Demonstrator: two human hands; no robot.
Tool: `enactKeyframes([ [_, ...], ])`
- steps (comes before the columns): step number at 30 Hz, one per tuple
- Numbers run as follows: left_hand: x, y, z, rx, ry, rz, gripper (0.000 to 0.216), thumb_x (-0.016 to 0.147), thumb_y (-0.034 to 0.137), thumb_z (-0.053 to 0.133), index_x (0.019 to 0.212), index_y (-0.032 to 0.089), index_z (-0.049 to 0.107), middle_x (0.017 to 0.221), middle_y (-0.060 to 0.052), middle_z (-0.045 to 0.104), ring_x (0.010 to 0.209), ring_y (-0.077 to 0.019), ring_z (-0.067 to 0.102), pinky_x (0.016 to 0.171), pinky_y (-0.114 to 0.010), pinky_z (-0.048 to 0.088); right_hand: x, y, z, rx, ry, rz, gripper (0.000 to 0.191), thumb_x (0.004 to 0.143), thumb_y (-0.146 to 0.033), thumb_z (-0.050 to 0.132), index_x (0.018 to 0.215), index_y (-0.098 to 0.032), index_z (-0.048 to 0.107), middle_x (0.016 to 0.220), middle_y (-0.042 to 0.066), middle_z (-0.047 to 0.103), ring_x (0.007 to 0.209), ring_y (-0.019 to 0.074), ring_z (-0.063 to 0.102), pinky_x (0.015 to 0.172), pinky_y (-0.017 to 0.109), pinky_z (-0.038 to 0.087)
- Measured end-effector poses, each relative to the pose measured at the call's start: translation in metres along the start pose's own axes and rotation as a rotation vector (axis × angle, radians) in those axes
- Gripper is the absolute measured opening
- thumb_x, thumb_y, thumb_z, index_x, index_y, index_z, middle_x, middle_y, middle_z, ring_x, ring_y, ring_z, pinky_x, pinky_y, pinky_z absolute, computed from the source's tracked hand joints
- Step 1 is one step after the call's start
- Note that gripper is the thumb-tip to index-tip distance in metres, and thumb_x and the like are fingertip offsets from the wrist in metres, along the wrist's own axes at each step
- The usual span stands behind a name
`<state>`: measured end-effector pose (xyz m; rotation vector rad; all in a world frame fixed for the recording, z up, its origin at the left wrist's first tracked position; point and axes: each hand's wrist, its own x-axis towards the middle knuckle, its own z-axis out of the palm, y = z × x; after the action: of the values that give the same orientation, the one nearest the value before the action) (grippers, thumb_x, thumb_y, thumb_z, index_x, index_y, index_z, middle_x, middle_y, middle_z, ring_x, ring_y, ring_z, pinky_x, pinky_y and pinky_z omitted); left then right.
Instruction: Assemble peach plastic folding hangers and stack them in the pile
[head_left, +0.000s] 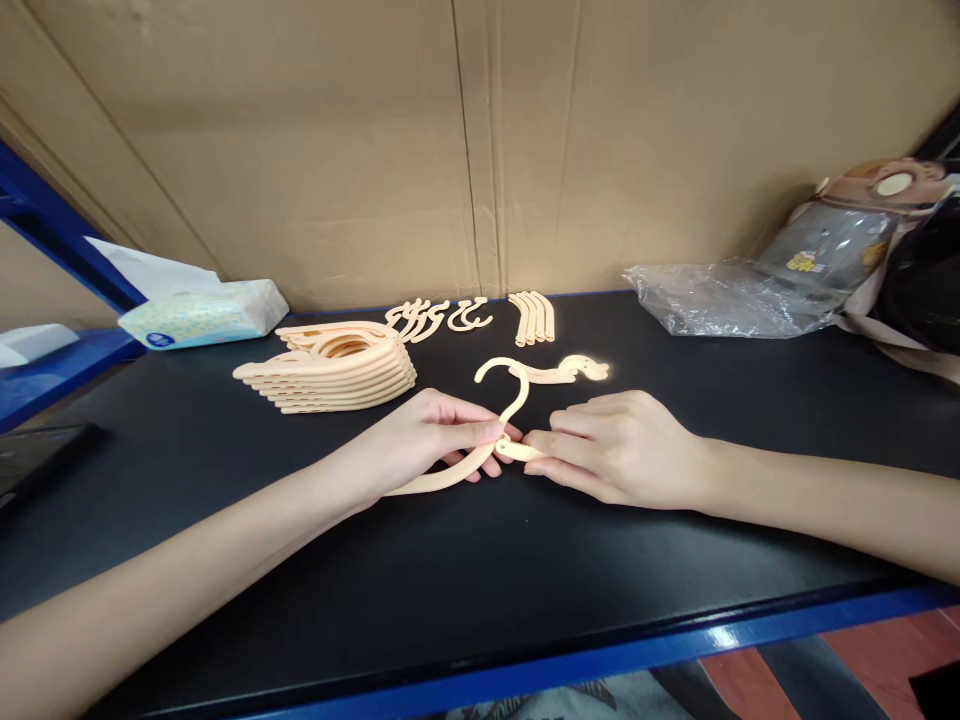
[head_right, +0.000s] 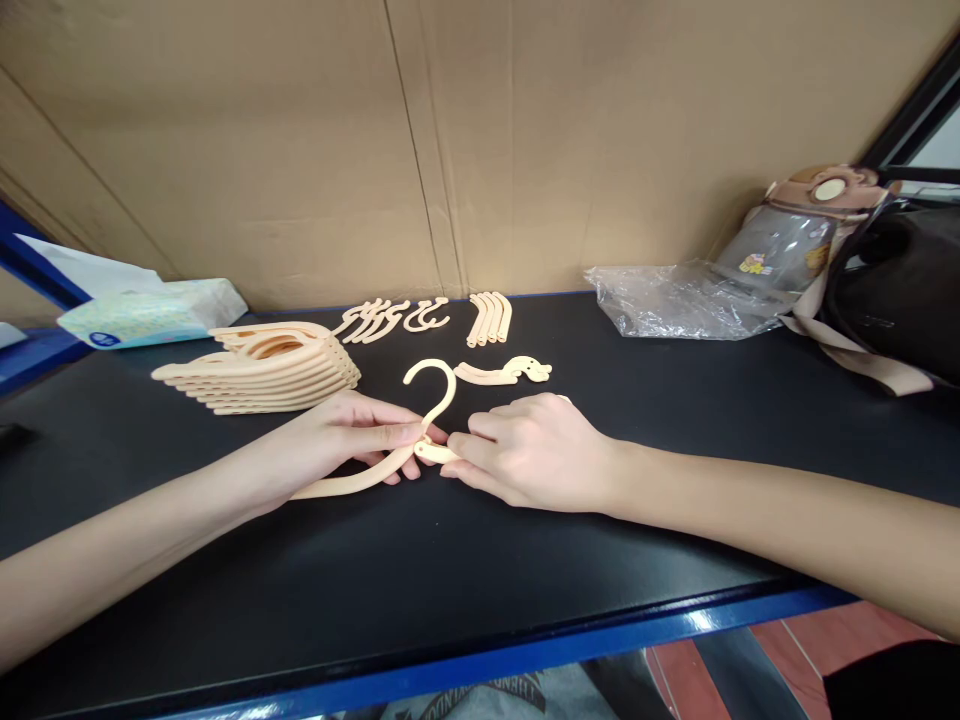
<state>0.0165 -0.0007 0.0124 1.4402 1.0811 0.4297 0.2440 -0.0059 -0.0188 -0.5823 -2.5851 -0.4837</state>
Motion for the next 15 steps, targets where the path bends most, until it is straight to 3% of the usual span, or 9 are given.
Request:
enactKeyframes([
  [10,0.0007,0.0028,0.0008,-0.008,-0.018,0.023,0.019,0.092,0.022,0.057,0.096,0.016,0.075,0.065,0.002,0.071,0.063,-0.0082,0.066,0.063,-0.014,0.051,-0.0006,0.0015,-0.0023,0.029,-0.010,0.021,0.038,0.101,-0.035,0.041,0.088,-0.018,0.072,0.063,-0.003,0.062,0.051,0.0091,0.053,0.050,0.028,0.031],
  [15,-0.0009,0.0014,0.0005,0.036,-0.020,0.055,0.021,0.091,0.025,0.057,0.097,0.017,0.075,0.067,0.001,0.071,0.063,-0.0096,0.066,0.063,-0.016,0.051,-0.0005,0.0044,-0.0033,0.060,-0.036,0.036,0.039,0.101,-0.035,0.039,0.090,-0.018,0.072,0.063,-0.002,0.061,0.051,0.0085,0.051,0.049,0.027,0.029],
])
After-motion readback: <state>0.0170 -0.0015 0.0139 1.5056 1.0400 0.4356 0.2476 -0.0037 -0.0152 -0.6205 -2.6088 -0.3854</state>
